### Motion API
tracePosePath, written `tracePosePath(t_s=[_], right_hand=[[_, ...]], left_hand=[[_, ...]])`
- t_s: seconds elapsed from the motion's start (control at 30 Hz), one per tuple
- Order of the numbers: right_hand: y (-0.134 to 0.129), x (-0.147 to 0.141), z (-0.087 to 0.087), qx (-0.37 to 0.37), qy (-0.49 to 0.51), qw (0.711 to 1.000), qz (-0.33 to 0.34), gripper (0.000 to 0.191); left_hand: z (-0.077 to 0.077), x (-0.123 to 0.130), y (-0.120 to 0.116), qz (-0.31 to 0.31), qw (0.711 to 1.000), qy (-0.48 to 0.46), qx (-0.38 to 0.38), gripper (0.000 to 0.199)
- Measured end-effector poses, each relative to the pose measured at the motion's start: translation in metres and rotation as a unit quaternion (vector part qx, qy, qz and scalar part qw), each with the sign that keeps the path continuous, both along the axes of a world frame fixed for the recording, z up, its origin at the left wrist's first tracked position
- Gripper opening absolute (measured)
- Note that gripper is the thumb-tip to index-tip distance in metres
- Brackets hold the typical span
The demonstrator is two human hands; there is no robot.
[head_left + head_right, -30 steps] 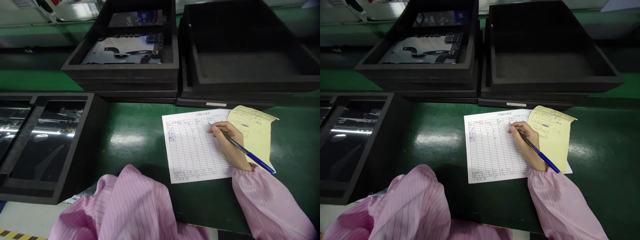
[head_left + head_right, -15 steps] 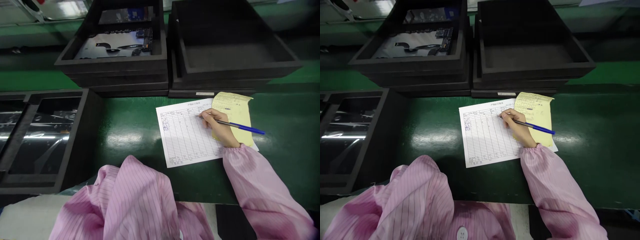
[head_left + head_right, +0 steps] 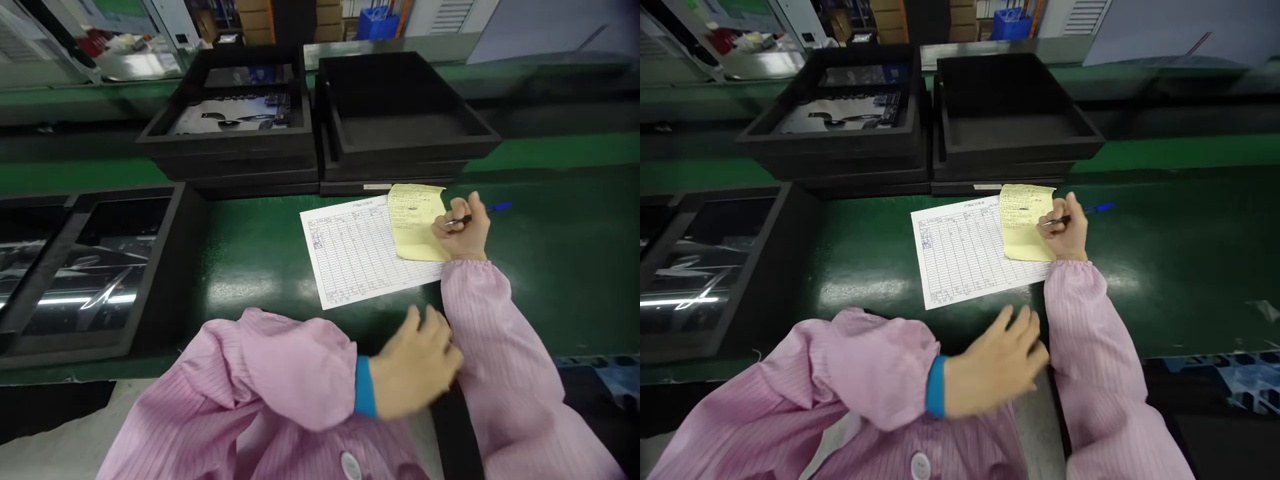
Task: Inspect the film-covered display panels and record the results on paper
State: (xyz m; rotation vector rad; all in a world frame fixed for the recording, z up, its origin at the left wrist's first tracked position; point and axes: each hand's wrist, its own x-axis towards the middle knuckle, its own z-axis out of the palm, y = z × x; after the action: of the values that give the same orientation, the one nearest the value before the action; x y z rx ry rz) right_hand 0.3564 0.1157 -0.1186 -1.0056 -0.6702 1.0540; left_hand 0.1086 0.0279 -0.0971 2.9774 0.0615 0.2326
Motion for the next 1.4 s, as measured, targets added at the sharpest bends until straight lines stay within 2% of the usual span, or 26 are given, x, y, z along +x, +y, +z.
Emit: tracePosePath(t_s=[0.07, 0.13, 0.23, 0.43, 0.53, 0.63, 0.77, 0.83, 0.93, 1.07, 1.27, 1.4], right_hand=[[-0.008, 0.019, 0.001, 0.021, 0.014, 0.998, -0.049, 0.055], [-0.014, 0.035, -0.002, 0.029, 0.031, 0.995, -0.096, 0.050], [-0.014, 0.050, -0.010, 0.021, 0.048, 0.989, -0.138, 0.044], [-0.001, 0.052, -0.019, 0.025, 0.025, 0.981, -0.189, 0.041], [0.004, 0.051, -0.022, 0.021, -0.011, 0.973, -0.228, 0.032], [0.007, 0.047, -0.027, 0.018, -0.072, 0.961, -0.267, 0.022], [0.003, 0.035, -0.031, 0.005, -0.198, 0.936, -0.291, 0.024], [-0.002, 0.027, -0.030, -0.010, -0.270, 0.921, -0.280, 0.026], [-0.009, 0.018, -0.027, -0.041, -0.358, 0.904, -0.230, 0.025], [-0.015, 0.015, -0.024, -0.067, -0.416, 0.893, -0.159, 0.031], [-0.018, 0.014, -0.022, -0.046, -0.395, 0.915, -0.062, 0.032], [-0.019, 0.013, -0.019, -0.040, -0.360, 0.930, -0.052, 0.032]], left_hand=[[-0.026, 0.015, 0.008, 0.027, 1.000, -0.001, 0.014, 0.061], [-0.047, 0.026, 0.015, 0.035, 0.999, -0.003, 0.018, 0.068], [-0.062, 0.029, 0.020, 0.039, 0.999, -0.006, 0.025, 0.070], [-0.058, 0.026, 0.021, 0.041, 0.999, -0.006, 0.027, 0.070], [-0.057, 0.026, 0.022, 0.041, 0.999, -0.002, 0.022, 0.071], [-0.057, 0.027, 0.022, 0.045, 0.999, 0.002, 0.017, 0.071], [-0.055, 0.027, 0.019, 0.057, 0.998, 0.009, 0.019, 0.071], [-0.053, 0.026, 0.018, 0.062, 0.998, 0.012, 0.021, 0.071], [-0.050, 0.026, 0.016, 0.069, 0.997, 0.016, 0.024, 0.070], [-0.047, 0.026, 0.014, 0.084, 0.996, 0.016, 0.029, 0.068], [-0.049, 0.029, 0.012, 0.102, 0.994, -0.004, 0.037, 0.066], [-0.054, 0.028, 0.012, 0.101, 0.994, -0.023, 0.045, 0.066]])
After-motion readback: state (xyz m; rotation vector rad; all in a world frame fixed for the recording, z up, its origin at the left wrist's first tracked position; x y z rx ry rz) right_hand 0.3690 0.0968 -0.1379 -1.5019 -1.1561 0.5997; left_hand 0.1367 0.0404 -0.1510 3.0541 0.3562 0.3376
